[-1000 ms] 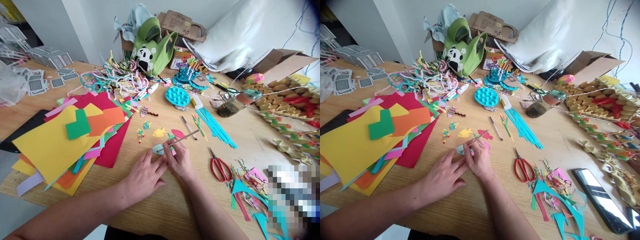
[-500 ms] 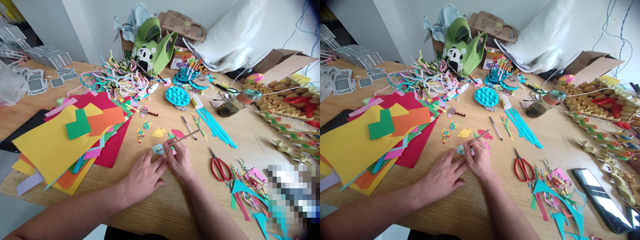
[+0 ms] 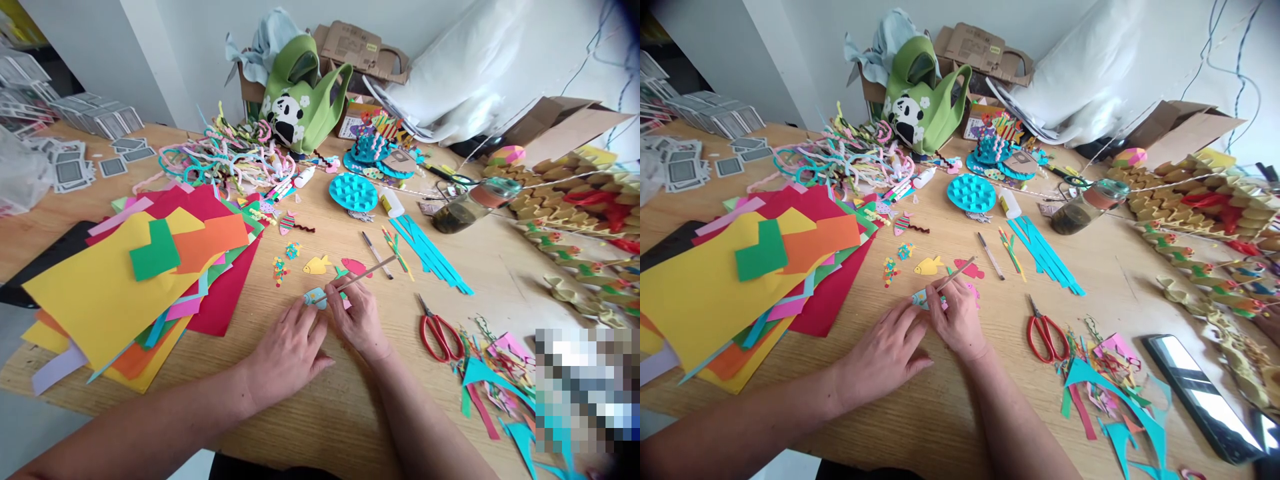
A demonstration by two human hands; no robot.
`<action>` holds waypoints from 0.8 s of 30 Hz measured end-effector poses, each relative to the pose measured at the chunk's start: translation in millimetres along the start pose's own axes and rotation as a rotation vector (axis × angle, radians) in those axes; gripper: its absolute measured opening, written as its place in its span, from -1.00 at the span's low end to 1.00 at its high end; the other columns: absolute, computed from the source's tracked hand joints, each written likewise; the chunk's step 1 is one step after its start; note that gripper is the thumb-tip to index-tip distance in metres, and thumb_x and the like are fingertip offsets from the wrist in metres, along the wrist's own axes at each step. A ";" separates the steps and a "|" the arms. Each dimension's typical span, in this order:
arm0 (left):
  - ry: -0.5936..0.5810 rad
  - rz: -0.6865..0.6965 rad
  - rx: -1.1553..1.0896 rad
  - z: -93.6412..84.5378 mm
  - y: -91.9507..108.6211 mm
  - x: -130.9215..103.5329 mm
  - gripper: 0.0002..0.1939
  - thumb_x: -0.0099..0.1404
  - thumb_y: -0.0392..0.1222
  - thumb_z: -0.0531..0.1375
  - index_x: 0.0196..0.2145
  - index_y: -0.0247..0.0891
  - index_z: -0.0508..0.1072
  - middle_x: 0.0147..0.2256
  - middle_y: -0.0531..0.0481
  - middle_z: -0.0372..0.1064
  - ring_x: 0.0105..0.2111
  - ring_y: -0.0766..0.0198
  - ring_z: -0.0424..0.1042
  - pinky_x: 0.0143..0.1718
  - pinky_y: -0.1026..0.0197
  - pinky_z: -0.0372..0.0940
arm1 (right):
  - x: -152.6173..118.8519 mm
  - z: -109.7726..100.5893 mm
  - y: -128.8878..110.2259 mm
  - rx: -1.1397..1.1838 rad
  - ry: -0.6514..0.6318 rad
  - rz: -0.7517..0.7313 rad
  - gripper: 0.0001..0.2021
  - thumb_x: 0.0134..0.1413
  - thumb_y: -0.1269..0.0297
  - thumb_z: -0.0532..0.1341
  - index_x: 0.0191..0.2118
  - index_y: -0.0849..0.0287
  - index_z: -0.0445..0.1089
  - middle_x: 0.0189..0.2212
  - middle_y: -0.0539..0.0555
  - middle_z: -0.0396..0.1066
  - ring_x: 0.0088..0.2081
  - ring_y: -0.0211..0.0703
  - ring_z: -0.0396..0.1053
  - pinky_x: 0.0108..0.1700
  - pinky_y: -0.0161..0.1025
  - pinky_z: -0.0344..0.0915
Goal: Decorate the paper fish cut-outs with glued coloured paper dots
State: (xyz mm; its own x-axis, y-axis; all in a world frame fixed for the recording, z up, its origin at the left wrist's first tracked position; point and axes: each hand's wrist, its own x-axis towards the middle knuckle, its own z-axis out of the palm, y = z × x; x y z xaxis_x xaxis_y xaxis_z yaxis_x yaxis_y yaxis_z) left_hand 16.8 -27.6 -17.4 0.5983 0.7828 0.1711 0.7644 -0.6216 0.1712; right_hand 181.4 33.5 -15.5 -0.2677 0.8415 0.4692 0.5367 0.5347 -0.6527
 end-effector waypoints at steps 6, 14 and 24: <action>0.023 -0.001 0.027 1.5 -1.4 1.3 -0.49 0.24 0.13 0.27 -0.14 -0.44 0.40 0.04 -0.43 0.31 0.13 -0.17 0.28 0.14 -0.09 0.22 | 1.1 0.1 -0.6 -0.002 -0.014 0.012 -0.84 0.27 0.38 0.10 -0.38 0.12 0.29 -0.46 0.02 0.36 -0.39 -0.20 0.31 -0.31 -0.25 0.23; 0.015 -0.004 0.019 2.7 -2.6 1.1 -0.49 0.26 0.15 0.24 -0.11 -0.40 0.40 0.05 -0.36 0.33 0.14 -0.15 0.27 0.13 -0.09 0.21 | 2.1 -1.4 -1.9 -0.001 -0.008 0.003 -0.82 0.28 0.37 0.09 -0.39 0.12 0.28 -0.47 0.03 0.37 -0.39 -0.19 0.31 -0.32 -0.25 0.23; -0.015 0.004 0.042 -0.8 -3.9 3.6 -0.50 0.28 0.16 0.21 -0.12 -0.38 0.41 0.02 -0.32 0.35 0.11 -0.12 0.28 0.12 -0.08 0.22 | 1.7 -1.1 -1.4 0.041 0.024 0.135 -0.77 0.30 0.26 0.09 -0.41 0.14 0.32 -0.48 0.04 0.39 -0.42 -0.21 0.35 -0.38 -0.26 0.26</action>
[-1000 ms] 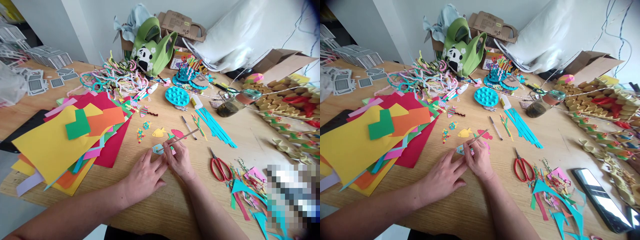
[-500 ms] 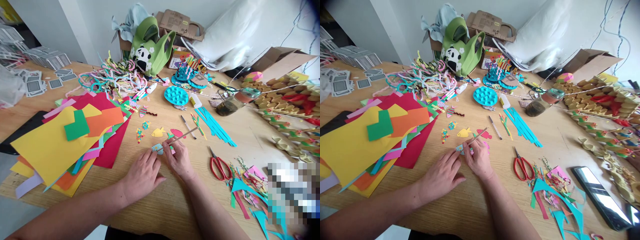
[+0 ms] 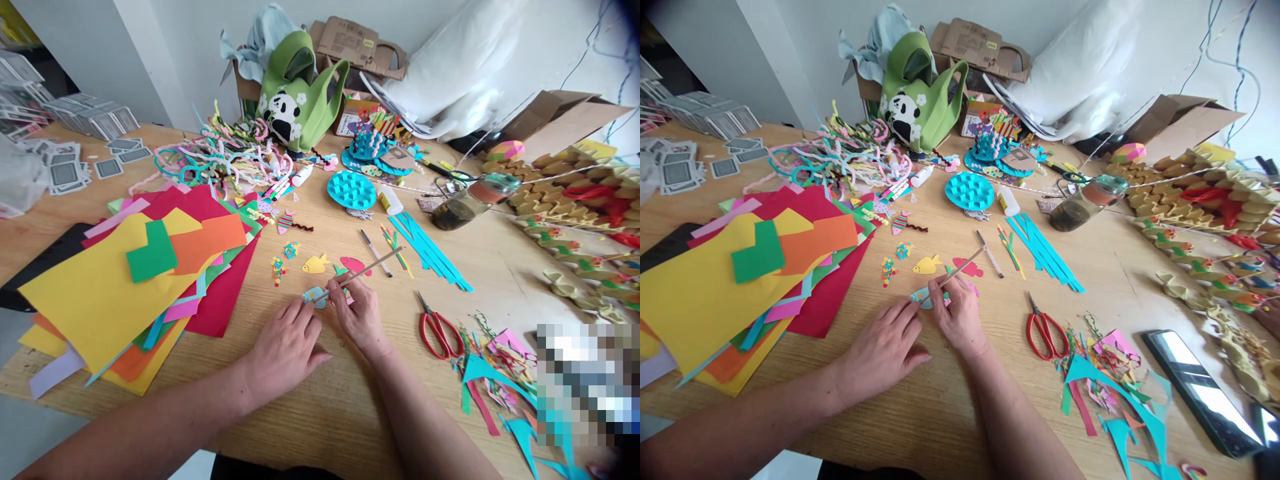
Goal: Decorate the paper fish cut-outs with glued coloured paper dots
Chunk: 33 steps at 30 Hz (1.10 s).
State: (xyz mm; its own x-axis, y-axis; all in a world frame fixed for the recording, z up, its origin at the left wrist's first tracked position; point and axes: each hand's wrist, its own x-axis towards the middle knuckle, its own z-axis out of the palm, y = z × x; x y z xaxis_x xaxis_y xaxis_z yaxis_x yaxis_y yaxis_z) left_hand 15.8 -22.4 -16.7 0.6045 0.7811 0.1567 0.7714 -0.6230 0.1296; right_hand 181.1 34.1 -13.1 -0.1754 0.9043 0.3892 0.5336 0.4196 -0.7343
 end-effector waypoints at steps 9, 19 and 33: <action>-0.004 -0.007 -0.011 -1.3 0.5 -0.2 -0.52 0.28 0.15 0.22 -0.13 -0.37 0.41 0.02 -0.33 0.35 0.11 -0.12 0.28 0.11 -0.09 0.23 | -1.3 0.6 0.9 0.002 0.010 0.044 -0.75 0.30 0.20 0.08 -0.41 0.13 0.32 -0.47 0.06 0.41 -0.42 -0.19 0.36 -0.37 -0.24 0.29; 0.034 -0.020 -0.036 -1.7 1.1 -0.4 -0.53 0.21 0.12 0.30 -0.17 -0.37 0.39 0.02 -0.37 0.31 0.09 -0.15 0.32 0.09 -0.10 0.27 | -3.7 -1.3 1.9 0.018 0.128 0.100 -0.72 0.30 0.16 0.07 -0.40 0.15 0.36 -0.51 0.03 0.39 -0.43 -0.20 0.36 -0.35 -0.25 0.28; 0.018 -0.021 -0.069 2.4 -2.0 -0.5 -0.36 0.35 0.14 0.14 0.18 -0.40 0.25 0.14 -0.28 0.30 0.14 -0.09 0.26 0.15 -0.06 0.16 | -3.7 -0.8 2.5 0.040 0.167 0.113 -0.70 0.29 0.12 0.08 -0.41 0.14 0.36 -0.50 0.03 0.41 -0.44 -0.20 0.37 -0.39 -0.27 0.28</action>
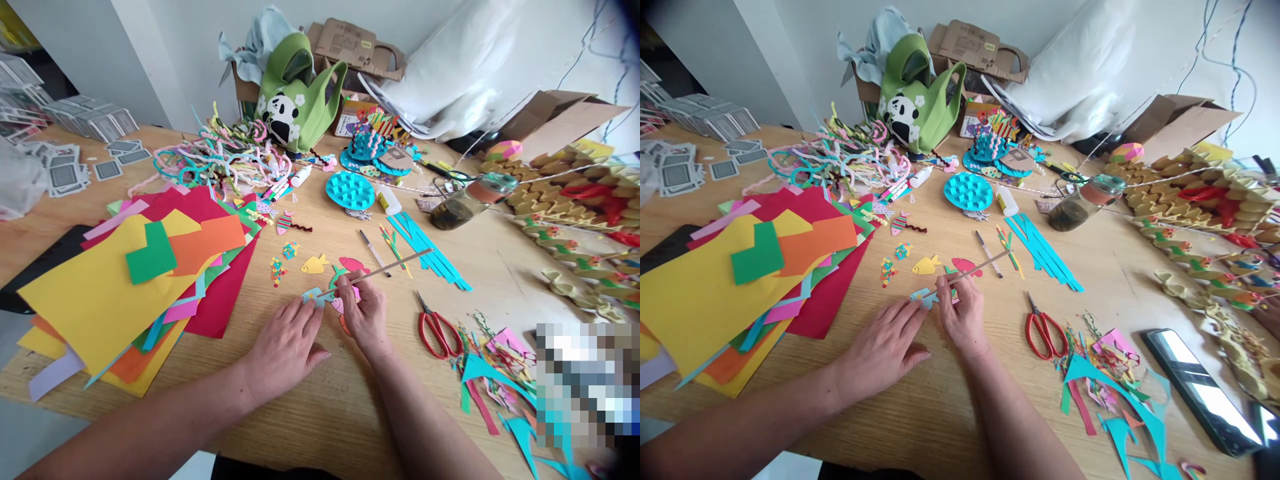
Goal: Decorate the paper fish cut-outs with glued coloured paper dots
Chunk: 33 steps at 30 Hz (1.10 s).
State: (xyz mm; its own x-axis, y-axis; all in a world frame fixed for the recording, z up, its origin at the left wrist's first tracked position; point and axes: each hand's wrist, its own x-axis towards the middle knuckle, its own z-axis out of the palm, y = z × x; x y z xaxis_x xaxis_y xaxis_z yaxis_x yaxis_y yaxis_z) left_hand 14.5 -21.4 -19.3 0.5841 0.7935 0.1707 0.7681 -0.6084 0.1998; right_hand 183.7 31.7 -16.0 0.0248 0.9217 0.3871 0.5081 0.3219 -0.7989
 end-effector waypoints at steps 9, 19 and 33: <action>-0.009 -0.006 -0.016 -3.6 2.6 -0.9 -0.37 0.35 0.15 0.13 0.19 -0.36 0.25 0.17 -0.26 0.25 0.16 -0.09 0.22 0.14 -0.06 0.19 | 0.7 0.5 -7.5 0.114 0.056 0.116 -0.70 0.28 0.08 0.10 -0.41 0.15 0.35 -0.53 0.00 0.38 -0.50 -0.23 0.39 -0.44 -0.28 0.31; -0.017 -0.005 0.013 -5.8 4.9 -1.3 -0.43 0.30 0.15 0.19 0.06 -0.38 0.35 0.02 -0.27 0.30 0.11 -0.13 0.27 0.11 -0.07 0.24 | 15.6 -0.3 -16.3 0.102 0.058 0.096 -0.70 0.26 0.06 0.13 -0.39 0.15 0.37 -0.53 0.01 0.42 -0.50 -0.23 0.40 -0.46 -0.29 0.31; -0.032 -0.029 0.047 3.9 4.2 -1.1 -0.26 0.33 0.19 0.14 0.24 -0.43 0.18 -0.03 -0.29 0.30 0.08 -0.11 0.26 0.10 -0.07 0.22 | 68.1 0.3 -48.4 0.118 0.047 0.018 -0.74 0.23 0.10 0.16 -0.38 0.17 0.40 -0.53 0.02 0.43 -0.46 -0.23 0.40 -0.44 -0.29 0.26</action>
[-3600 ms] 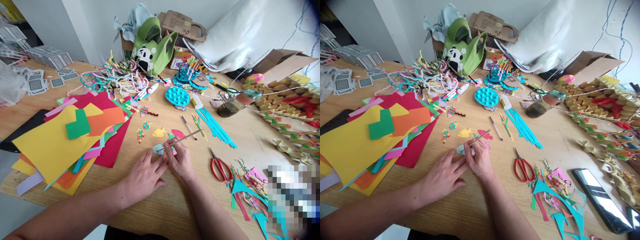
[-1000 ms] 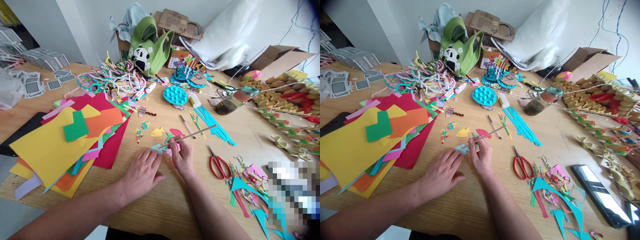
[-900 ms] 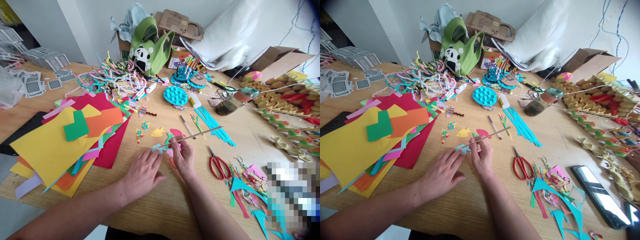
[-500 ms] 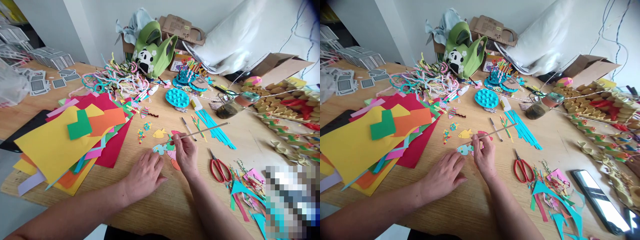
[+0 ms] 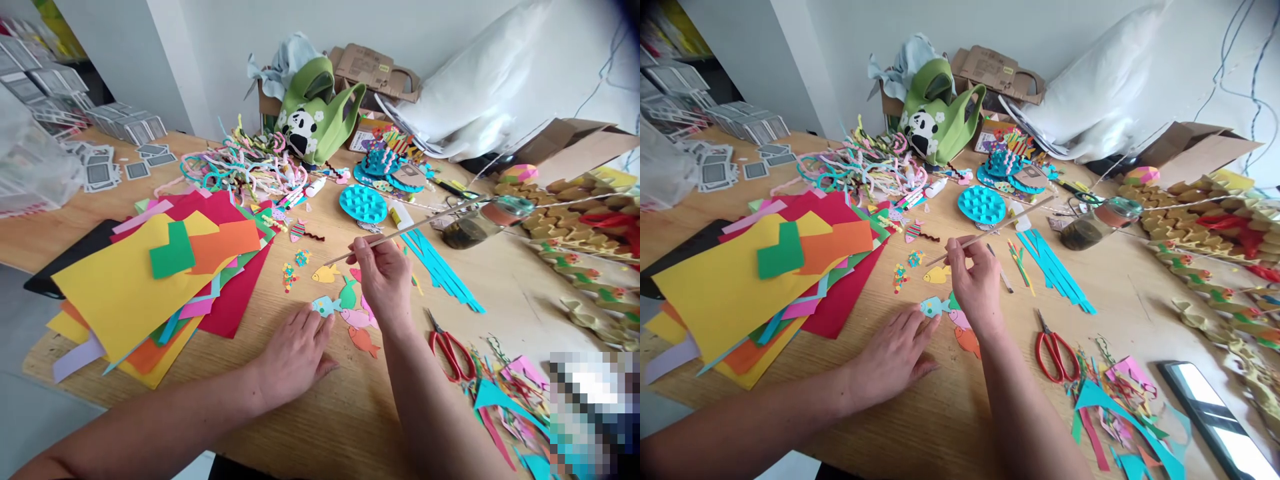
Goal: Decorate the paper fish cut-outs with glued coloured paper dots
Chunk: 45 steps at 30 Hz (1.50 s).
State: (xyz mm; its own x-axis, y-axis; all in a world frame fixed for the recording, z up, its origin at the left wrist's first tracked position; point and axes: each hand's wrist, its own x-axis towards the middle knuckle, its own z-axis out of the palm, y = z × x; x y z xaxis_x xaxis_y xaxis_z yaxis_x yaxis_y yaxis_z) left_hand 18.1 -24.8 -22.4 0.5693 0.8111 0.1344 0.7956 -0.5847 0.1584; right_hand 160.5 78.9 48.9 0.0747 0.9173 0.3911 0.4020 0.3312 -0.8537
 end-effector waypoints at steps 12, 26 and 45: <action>-0.069 -0.008 -0.042 -6.1 -1.7 2.0 -0.37 0.34 0.17 0.12 0.18 -0.33 0.27 -0.09 -0.24 0.30 0.00 -0.07 0.27 0.04 -0.06 0.24 | -7.3 26.2 8.2 -0.088 -0.272 -0.164 -0.79 0.25 0.22 0.15 -0.39 0.16 0.37 -0.43 0.05 0.44 -0.40 -0.22 0.40 -0.33 -0.28 0.29; -0.045 -0.018 -0.054 -5.8 -1.6 1.5 -0.37 0.31 0.17 0.17 0.15 -0.35 0.31 -0.11 -0.21 0.30 -0.04 -0.05 0.29 -0.04 -0.03 0.28 | -11.1 40.6 34.2 -0.224 -0.331 -0.329 -0.77 0.30 0.23 0.09 -0.41 0.11 0.31 -0.42 0.09 0.44 -0.32 -0.12 0.37 -0.29 -0.20 0.29; -0.050 -0.018 -0.054 -8.2 -0.5 1.9 -0.38 0.30 0.16 0.19 0.13 -0.34 0.32 -0.13 -0.20 0.30 -0.06 -0.04 0.30 -0.09 -0.01 0.29 | -10.7 38.9 33.2 -0.222 -0.364 -0.260 -0.72 0.33 0.18 0.05 -0.43 0.11 0.28 -0.41 0.10 0.44 -0.28 -0.10 0.38 -0.26 -0.19 0.28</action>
State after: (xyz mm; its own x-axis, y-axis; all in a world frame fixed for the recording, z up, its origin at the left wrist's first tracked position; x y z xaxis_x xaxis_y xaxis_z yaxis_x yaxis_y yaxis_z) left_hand 17.1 -23.1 -14.3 0.5655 0.8206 0.0825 0.7943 -0.5688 0.2133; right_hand 137.6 88.7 2.9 -0.3607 0.8416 0.4019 0.5530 0.5400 -0.6345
